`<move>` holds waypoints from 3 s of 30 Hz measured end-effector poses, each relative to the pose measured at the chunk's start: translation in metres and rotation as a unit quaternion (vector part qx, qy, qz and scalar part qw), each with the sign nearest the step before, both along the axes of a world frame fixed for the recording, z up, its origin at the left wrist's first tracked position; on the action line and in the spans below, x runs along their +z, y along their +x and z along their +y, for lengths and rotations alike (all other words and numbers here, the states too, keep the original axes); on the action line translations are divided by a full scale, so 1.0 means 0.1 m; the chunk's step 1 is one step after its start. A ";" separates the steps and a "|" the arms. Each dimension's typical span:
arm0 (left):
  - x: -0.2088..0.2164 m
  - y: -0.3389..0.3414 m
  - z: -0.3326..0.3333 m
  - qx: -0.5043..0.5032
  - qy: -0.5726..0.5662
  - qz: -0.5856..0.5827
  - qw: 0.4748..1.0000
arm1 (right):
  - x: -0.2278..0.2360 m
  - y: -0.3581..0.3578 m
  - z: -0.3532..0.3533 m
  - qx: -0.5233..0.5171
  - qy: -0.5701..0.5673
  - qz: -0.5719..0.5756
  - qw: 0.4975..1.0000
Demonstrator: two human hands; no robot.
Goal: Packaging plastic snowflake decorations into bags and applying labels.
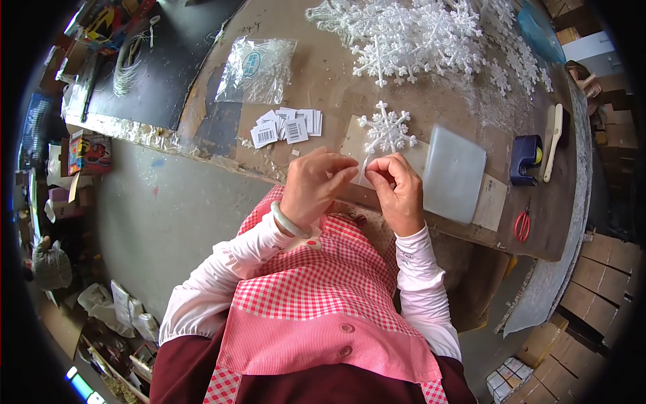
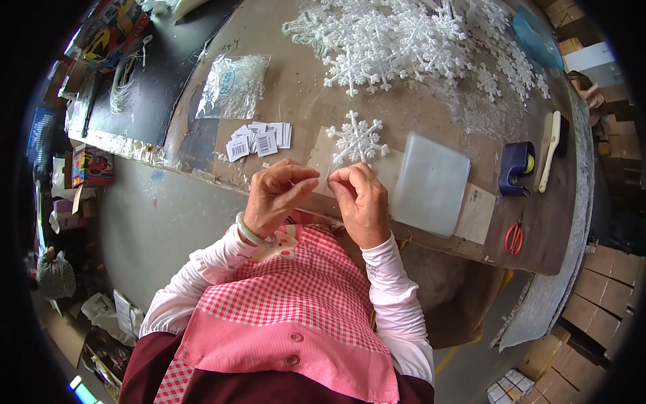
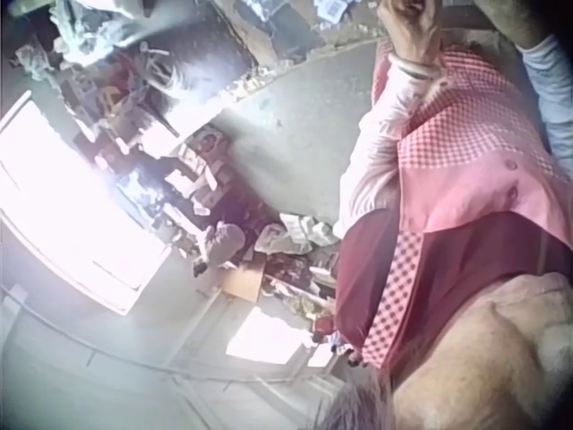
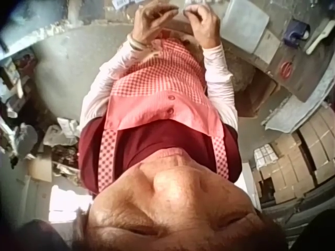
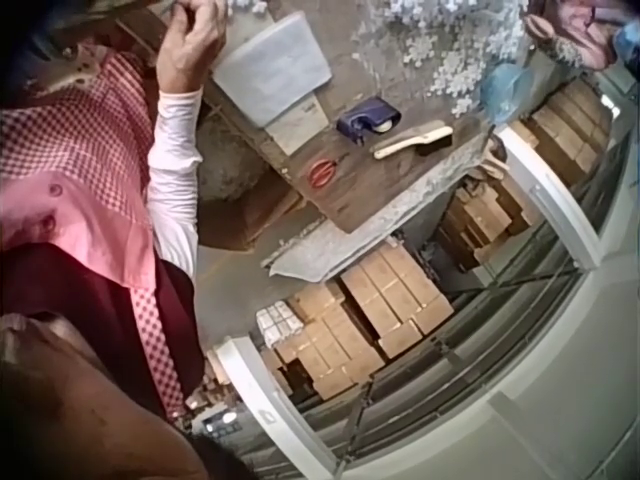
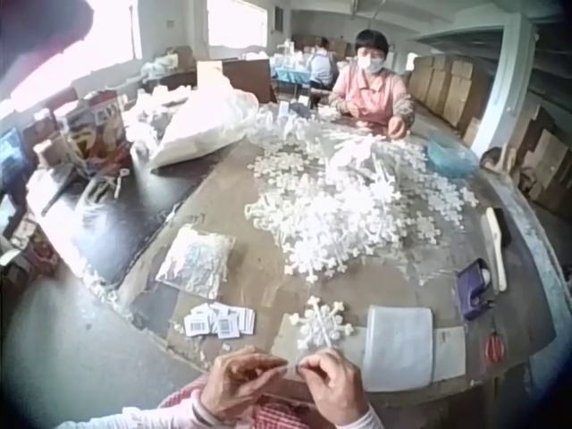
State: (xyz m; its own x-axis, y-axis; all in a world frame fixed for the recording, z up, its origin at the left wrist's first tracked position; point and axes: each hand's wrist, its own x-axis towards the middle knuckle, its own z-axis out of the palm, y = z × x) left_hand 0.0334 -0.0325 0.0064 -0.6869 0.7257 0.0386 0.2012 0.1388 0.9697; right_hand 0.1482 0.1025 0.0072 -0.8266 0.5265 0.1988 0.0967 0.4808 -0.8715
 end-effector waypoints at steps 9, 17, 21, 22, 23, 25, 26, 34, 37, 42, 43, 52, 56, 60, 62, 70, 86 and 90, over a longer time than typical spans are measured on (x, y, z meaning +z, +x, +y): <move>0.05 0.00 0.01 0.015 0.096 -0.010 0.995 | 0.17 0.13 -0.01 -0.024 -0.079 -0.020 0.996; 0.22 0.10 0.01 -0.048 0.175 0.094 0.979 | 0.34 0.21 -0.01 -0.058 0.022 0.083 0.995; 0.15 0.23 0.08 -0.050 0.151 -0.041 0.986 | 0.35 0.15 -0.04 -0.057 0.120 0.122 0.984; 0.15 0.26 0.11 -0.049 0.152 -0.040 0.986 | 0.34 0.14 -0.04 -0.050 0.125 0.128 0.983; 0.16 0.28 0.14 -0.021 0.186 -0.180 0.966 | 0.32 0.14 -0.03 -0.051 0.147 0.124 0.980; 0.11 0.26 0.15 0.000 0.200 -0.310 0.930 | 0.30 0.16 -0.08 -0.076 0.087 0.104 0.988; 0.11 0.24 0.13 -0.001 0.200 -0.310 0.930 | 0.29 0.18 -0.10 -0.102 0.025 0.084 0.991; 0.08 0.20 0.06 -0.054 0.136 -0.425 0.893 | 0.20 0.22 -0.06 -0.057 -0.100 0.074 0.991; 0.06 0.17 0.05 -0.076 0.137 -0.443 0.883 | 0.18 0.24 -0.04 -0.060 -0.173 0.038 0.982; 0.05 0.16 0.09 -0.061 0.153 -0.382 0.909 | 0.17 0.24 -0.02 -0.038 -0.187 0.016 0.981; 0.07 0.15 0.09 -0.056 0.142 -0.364 0.919 | 0.19 0.24 -0.02 -0.030 -0.175 0.007 0.984; -0.05 0.21 0.13 -0.044 0.163 -0.320 0.932 | 0.19 0.24 -0.02 0.003 -0.089 -0.026 0.996; -0.07 0.25 0.16 -0.055 0.172 -0.283 0.942 | 0.09 0.28 0.02 0.011 -0.123 -0.024 0.992; -0.04 0.20 0.18 -0.077 0.076 -0.179 0.978 | 0.12 0.28 0.05 0.010 -0.078 -0.020 0.997; 0.02 0.22 0.20 -0.054 0.048 -0.144 0.987 | 0.19 0.34 0.15 -0.024 -0.027 -0.043 0.998; 0.03 0.17 0.15 -0.075 0.041 -0.055 0.995 | -0.02 0.99 0.86 -0.133 0.177 -0.182 0.958; 0.14 0.27 0.42 -0.143 -0.009 -0.090 0.986 | 0.12 0.89 0.73 -0.167 0.313 -0.101 0.929; 0.14 0.43 0.67 -0.168 -0.060 -0.071 0.981 | 0.15 0.86 0.72 -0.166 0.315 -0.102 0.929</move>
State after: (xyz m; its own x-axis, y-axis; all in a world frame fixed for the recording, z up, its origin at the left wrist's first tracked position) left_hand 0.0760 0.0346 0.0204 -0.3996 0.9059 -0.1399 0.1194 0.2028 0.9719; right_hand 0.2340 0.1747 0.0219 -0.6932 0.5912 0.4122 0.4628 0.8036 -0.3743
